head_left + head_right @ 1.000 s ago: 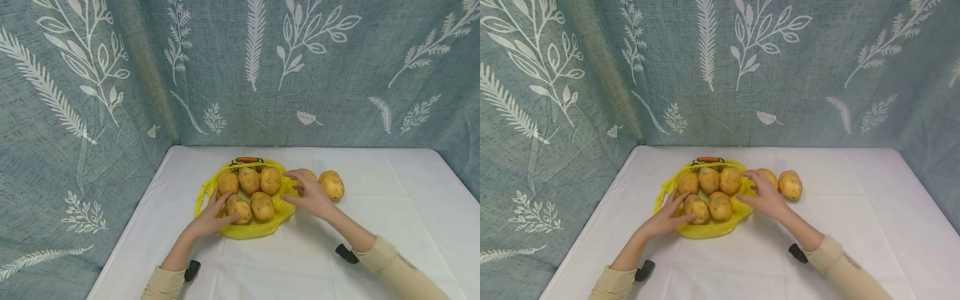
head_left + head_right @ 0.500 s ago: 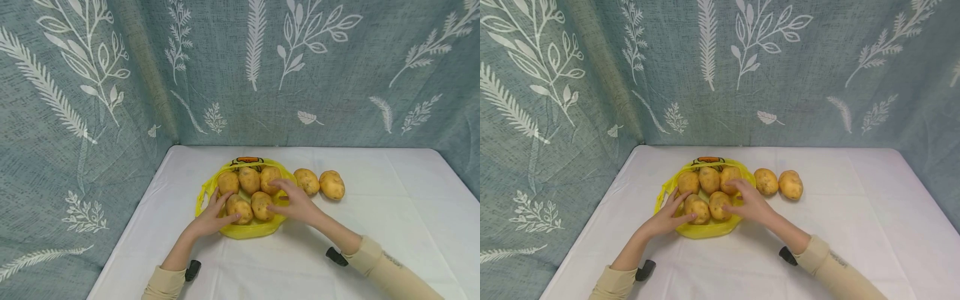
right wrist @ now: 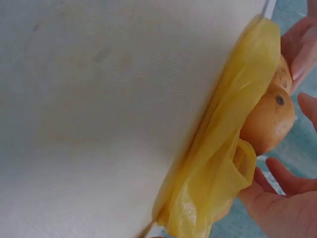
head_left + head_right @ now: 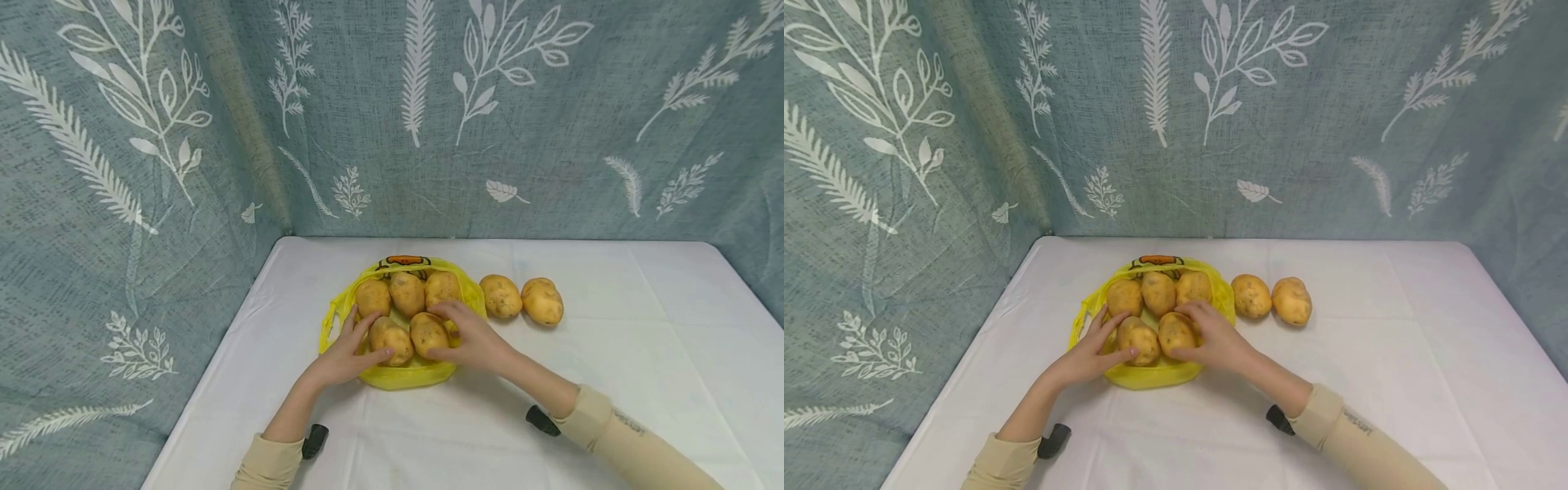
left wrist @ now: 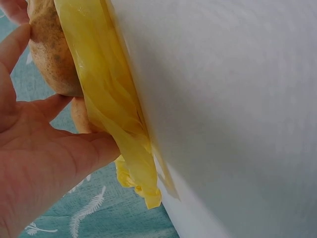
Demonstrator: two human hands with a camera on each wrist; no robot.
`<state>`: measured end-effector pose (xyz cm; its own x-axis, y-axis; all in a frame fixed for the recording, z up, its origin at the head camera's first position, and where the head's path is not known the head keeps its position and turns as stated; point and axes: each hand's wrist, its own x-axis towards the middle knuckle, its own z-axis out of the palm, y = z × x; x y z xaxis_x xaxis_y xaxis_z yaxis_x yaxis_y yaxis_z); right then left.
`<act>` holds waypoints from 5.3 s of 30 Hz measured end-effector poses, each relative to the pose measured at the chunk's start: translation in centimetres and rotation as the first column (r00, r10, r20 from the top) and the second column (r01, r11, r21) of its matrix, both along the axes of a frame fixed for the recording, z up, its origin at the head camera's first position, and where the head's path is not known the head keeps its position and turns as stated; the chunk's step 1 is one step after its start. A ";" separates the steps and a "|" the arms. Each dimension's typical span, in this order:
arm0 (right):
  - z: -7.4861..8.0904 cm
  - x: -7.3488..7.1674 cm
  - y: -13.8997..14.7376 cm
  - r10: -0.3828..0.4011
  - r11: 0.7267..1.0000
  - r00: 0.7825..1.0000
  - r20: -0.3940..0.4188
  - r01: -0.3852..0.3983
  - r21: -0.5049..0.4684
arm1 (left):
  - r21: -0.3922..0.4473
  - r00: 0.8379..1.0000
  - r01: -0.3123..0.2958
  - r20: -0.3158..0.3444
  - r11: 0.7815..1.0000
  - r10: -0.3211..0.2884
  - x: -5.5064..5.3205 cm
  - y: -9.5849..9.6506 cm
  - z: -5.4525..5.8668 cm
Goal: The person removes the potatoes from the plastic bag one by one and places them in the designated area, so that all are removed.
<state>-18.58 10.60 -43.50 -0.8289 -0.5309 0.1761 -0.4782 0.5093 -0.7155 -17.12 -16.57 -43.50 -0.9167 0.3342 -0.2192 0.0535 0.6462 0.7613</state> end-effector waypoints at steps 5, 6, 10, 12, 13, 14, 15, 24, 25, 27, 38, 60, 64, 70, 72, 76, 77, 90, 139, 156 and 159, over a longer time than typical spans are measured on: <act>-0.2 0.1 -0.2 0.000 0.999 1.000 0.017 0.000 0.036 | 0.005 1.000 0.000 0.000 1.000 0.000 0.0 -0.1 -0.2; -0.2 0.1 -0.2 -0.001 0.999 1.000 0.021 0.001 0.040 | 0.005 1.000 0.000 0.001 1.000 0.000 0.0 -0.1 -0.2; -0.2 0.1 -0.3 -0.003 0.999 0.999 0.039 0.001 0.054 | 0.005 1.000 0.000 0.002 1.000 0.000 0.0 -0.1 -0.2; -0.3 0.1 -0.4 -0.005 0.998 0.999 0.052 0.002 0.058 | 0.004 1.000 0.000 0.001 1.000 0.000 0.0 -0.1 -0.2; -0.3 0.1 -0.4 -0.007 0.998 0.998 0.058 0.004 0.063 | 0.003 1.000 0.000 0.001 1.000 0.000 0.0 -0.1 -0.2; -0.4 0.1 -0.4 -0.010 0.998 0.998 0.064 0.006 0.068 | 0.002 1.000 0.000 0.001 1.000 0.000 0.0 -0.1 -0.2; -0.4 0.1 -0.4 -0.013 0.997 0.997 0.070 0.007 0.073 | 0.000 1.000 0.000 0.001 1.000 0.000 0.0 -0.1 -0.1; -0.5 0.2 -0.5 -0.033 0.996 0.995 0.099 0.024 0.089 | -0.001 1.000 0.003 -0.005 1.000 -0.003 0.0 -0.1 -0.1; -0.5 0.2 -0.5 -0.034 0.996 0.995 0.099 0.026 0.089 | -0.001 1.000 0.004 -0.006 1.000 -0.004 0.0 -0.1 -0.2; -0.5 0.2 -0.5 -0.035 0.996 0.995 0.095 0.026 0.088 | 0.000 1.000 0.005 -0.007 1.000 -0.005 0.0 -0.1 -0.2; -0.4 0.3 0.0 -0.051 0.997 0.998 0.044 0.048 0.062 | 0.001 1.000 0.006 -0.008 1.000 -0.006 -0.1 -0.2 -0.3; 1.6 0.2 3.7 -0.167 0.984 0.983 0.077 0.171 -0.048 | -0.004 1.000 -0.002 0.000 1.000 0.002 0.0 0.0 -0.2; 1.7 0.1 4.6 -0.182 0.981 0.981 0.060 0.185 -0.050 | -0.005 1.000 -0.002 0.002 1.000 0.002 0.0 0.0 -0.2; 2.0 0.2 5.7 -0.185 0.979 0.981 0.053 0.189 -0.081 | -0.006 1.000 -0.002 0.003 1.000 0.002 0.0 0.0 -0.2; 2.0 0.2 6.1 -0.181 0.978 0.982 0.046 0.185 -0.098 | -0.005 1.000 -0.003 0.005 1.000 0.003 0.0 0.0 -0.1; 2.1 0.2 6.9 -0.186 0.976 0.982 0.029 0.188 -0.108 | -0.002 1.000 0.000 0.003 1.000 0.000 0.0 0.0 -0.1; 2.1 0.2 7.1 -0.188 0.975 0.982 0.029 0.190 -0.114 | -0.002 1.000 0.000 0.002 1.000 0.000 0.0 0.0 -0.1; 2.8 1.0 10.3 -0.281 0.957 0.959 0.028 0.282 -0.061 | -0.007 1.000 0.003 -0.007 1.000 -0.004 -0.1 0.2 -0.1; 0.4 -0.5 21.0 -0.390 0.914 0.920 -0.030 0.391 0.111 | 0.004 1.000 -0.002 0.007 1.000 0.002 0.1 0.0 -0.1; -0.3 -0.7 21.0 -0.342 0.929 0.938 -0.050 0.345 0.132 | -0.004 1.000 -0.007 0.009 1.000 0.007 0.1 0.0 -0.1; -0.2 -0.6 20.9 -0.337 0.930 0.940 -0.045 0.340 0.141 | -0.005 1.000 -0.010 0.012 1.000 0.011 0.1 0.0 -0.2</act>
<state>-19.23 31.49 -43.69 -0.9610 -0.2404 0.1368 -0.2727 0.7403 -0.6146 -17.03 -16.56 -43.68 -0.9175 0.3234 -0.2316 0.0378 0.6506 0.7585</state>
